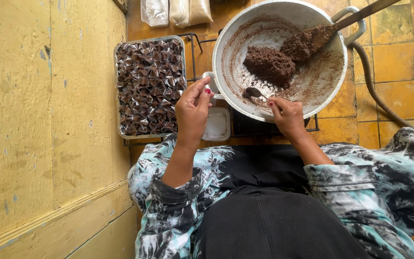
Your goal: Scooping a chocolate mixture from a pot, rolling it into small balls, and placing them into paper liners.
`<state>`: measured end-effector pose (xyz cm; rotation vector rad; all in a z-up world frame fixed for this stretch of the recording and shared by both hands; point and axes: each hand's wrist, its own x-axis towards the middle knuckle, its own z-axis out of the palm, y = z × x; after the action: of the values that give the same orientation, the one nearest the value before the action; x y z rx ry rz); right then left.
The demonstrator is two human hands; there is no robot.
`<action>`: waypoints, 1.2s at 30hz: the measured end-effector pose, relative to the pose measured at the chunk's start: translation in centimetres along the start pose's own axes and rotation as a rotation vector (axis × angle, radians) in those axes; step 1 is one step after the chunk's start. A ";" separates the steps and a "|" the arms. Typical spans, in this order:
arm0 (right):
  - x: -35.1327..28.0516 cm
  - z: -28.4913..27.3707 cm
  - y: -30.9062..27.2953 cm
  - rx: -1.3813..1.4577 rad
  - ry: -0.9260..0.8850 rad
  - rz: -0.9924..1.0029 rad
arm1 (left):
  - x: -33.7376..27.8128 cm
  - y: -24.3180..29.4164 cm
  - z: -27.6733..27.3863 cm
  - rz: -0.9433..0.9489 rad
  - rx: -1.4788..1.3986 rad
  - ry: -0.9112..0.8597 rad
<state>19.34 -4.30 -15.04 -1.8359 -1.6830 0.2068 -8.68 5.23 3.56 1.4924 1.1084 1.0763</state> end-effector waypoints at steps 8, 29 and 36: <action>0.5 0.0 0.3 -0.355 0.083 -0.222 | -0.1 -1.0 -0.2 0.033 0.032 0.008; -1.6 1.8 -0.9 -0.328 0.177 -0.248 | -0.1 -2.9 0.7 0.068 0.066 -0.024; -1.3 2.4 1.5 -0.114 0.068 -0.035 | 0.0 -3.3 1.0 0.060 0.068 -0.029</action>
<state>19.12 -4.68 -18.12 -1.8728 -1.7090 0.0332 -8.20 5.46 0.11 1.5988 1.0954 1.0643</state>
